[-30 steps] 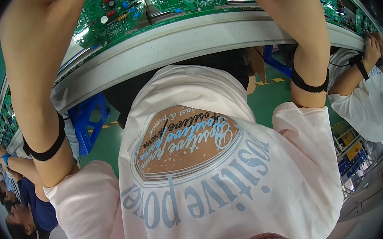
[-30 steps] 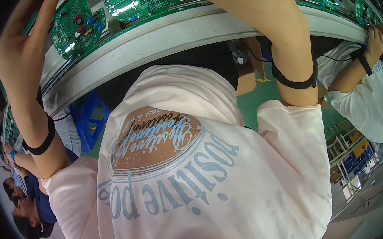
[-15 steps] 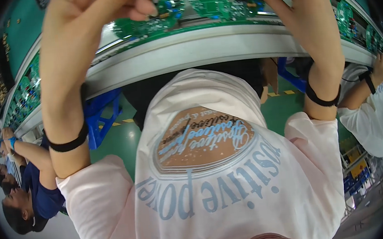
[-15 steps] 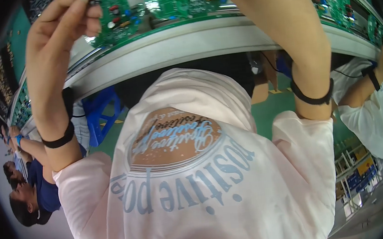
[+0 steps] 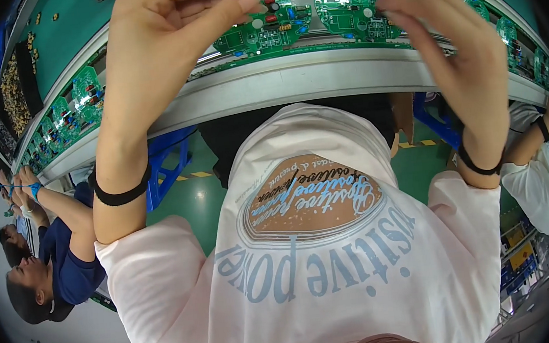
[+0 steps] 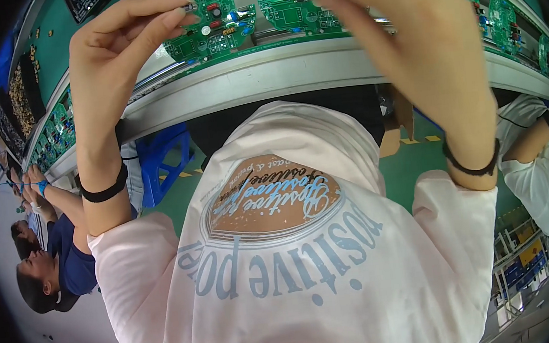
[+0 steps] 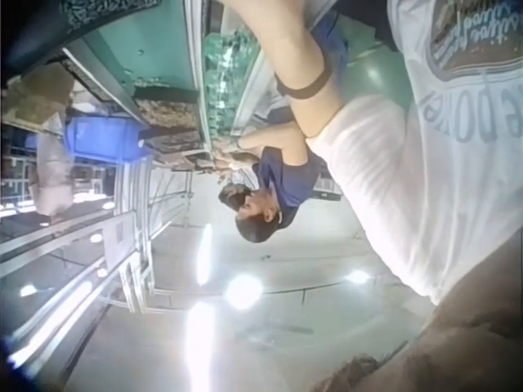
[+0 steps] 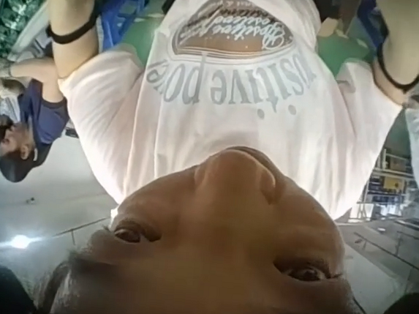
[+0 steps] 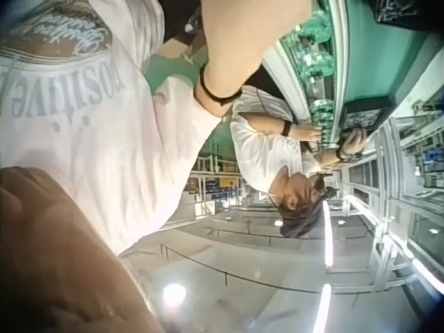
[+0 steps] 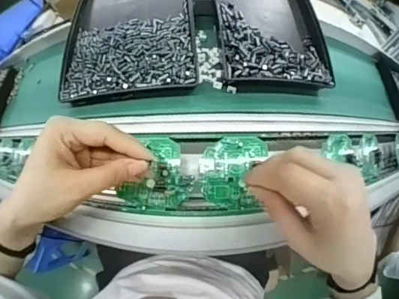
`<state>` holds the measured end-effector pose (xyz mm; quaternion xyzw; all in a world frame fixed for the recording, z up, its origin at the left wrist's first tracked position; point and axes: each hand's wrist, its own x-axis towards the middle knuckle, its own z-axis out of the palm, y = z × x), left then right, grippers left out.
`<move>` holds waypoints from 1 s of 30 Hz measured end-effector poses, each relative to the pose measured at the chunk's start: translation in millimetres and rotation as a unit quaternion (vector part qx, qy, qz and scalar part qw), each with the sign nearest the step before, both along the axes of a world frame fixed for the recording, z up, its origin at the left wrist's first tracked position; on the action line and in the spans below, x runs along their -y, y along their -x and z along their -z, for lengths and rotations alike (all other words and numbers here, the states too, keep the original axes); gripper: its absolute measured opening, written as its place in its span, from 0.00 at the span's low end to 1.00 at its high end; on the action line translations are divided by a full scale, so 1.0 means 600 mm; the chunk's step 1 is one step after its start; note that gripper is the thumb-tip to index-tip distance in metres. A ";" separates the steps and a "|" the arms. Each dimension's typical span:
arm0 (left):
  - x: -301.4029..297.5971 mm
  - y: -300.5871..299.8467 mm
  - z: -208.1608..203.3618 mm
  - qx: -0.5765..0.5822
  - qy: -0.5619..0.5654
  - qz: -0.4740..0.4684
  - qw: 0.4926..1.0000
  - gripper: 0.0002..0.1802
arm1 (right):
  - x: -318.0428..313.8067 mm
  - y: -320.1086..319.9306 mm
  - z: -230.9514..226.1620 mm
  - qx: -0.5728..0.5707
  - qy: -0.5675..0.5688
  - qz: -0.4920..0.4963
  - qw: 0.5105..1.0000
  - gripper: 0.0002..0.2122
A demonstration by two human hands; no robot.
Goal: The person picks up components from a tray and inserts them into circuit boards on a conveyor belt, handling the pieces one at a time.
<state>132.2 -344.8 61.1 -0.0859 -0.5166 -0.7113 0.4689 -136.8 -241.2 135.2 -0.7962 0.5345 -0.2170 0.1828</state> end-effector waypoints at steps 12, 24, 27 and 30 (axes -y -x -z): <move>-0.028 0.029 -0.142 0.616 -0.135 -0.143 0.763 0.07 | -0.014 -0.032 0.051 0.041 0.067 0.030 0.996 0.09; 0.022 0.062 -0.139 0.630 0.347 -0.094 0.689 0.06 | 0.053 -0.078 0.178 0.413 0.370 -0.024 0.832 0.10; 0.023 0.065 -0.146 0.622 0.387 -0.082 0.676 0.05 | 0.047 -0.082 0.172 0.432 0.345 -0.019 0.833 0.09; 0.027 0.068 -0.141 0.623 0.396 -0.071 0.671 0.05 | 0.036 -0.080 0.164 0.411 0.310 -0.014 0.857 0.09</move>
